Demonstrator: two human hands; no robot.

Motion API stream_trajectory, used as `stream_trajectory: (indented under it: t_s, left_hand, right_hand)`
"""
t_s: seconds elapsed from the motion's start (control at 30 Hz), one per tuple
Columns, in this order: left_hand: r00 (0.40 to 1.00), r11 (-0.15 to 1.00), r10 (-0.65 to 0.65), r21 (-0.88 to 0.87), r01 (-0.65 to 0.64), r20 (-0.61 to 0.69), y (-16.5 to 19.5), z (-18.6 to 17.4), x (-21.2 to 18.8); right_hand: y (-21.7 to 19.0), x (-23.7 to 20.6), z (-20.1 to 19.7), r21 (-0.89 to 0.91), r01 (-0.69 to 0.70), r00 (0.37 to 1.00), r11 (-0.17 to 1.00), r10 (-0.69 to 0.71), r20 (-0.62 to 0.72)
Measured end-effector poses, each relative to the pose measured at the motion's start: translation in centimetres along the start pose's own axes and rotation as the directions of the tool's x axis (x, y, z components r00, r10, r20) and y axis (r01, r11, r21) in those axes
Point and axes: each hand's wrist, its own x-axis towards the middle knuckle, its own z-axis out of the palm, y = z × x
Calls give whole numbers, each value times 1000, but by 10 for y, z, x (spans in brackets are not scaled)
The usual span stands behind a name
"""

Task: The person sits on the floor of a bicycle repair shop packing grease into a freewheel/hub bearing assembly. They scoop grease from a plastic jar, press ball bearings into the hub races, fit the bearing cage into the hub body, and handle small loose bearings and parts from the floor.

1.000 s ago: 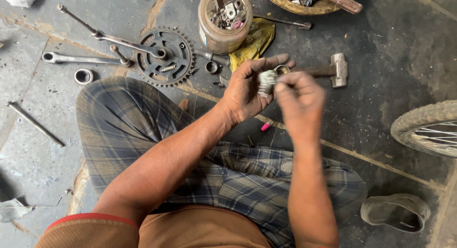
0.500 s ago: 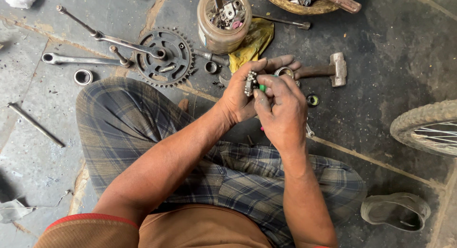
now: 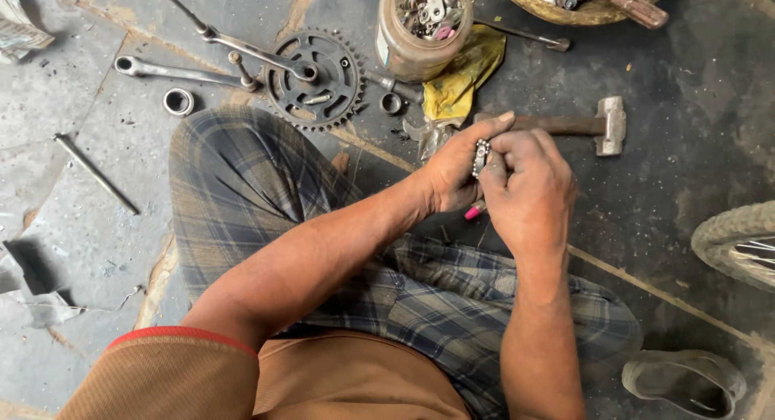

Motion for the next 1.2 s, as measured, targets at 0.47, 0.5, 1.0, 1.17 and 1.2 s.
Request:
stream_trajectory:
  t_s: [0.47, 0.5, 1.0, 1.17, 1.2]
  left_hand:
    - [981, 983, 172, 54, -178, 92, 30, 29, -7]
    - [973, 978, 193, 60, -202, 125, 35, 31, -7]
    - [984, 994, 64, 76, -78, 163, 25, 49, -12]
    - [983, 995, -20, 97, 2, 184, 26, 55, -18]
    - [984, 996, -34, 84, 20, 175, 26, 54, -18]
  right_hand:
    - [77, 5, -31, 993, -89, 949, 79, 309, 61]
    - [91, 3, -46, 996, -50, 939, 76, 343, 21]
    - [96, -15, -81, 795, -40, 932, 606, 308, -188]
    - [32, -12, -57, 561, -82, 994, 823, 110, -16]
    - [23, -10, -50, 498, -51, 997, 866, 73, -25]
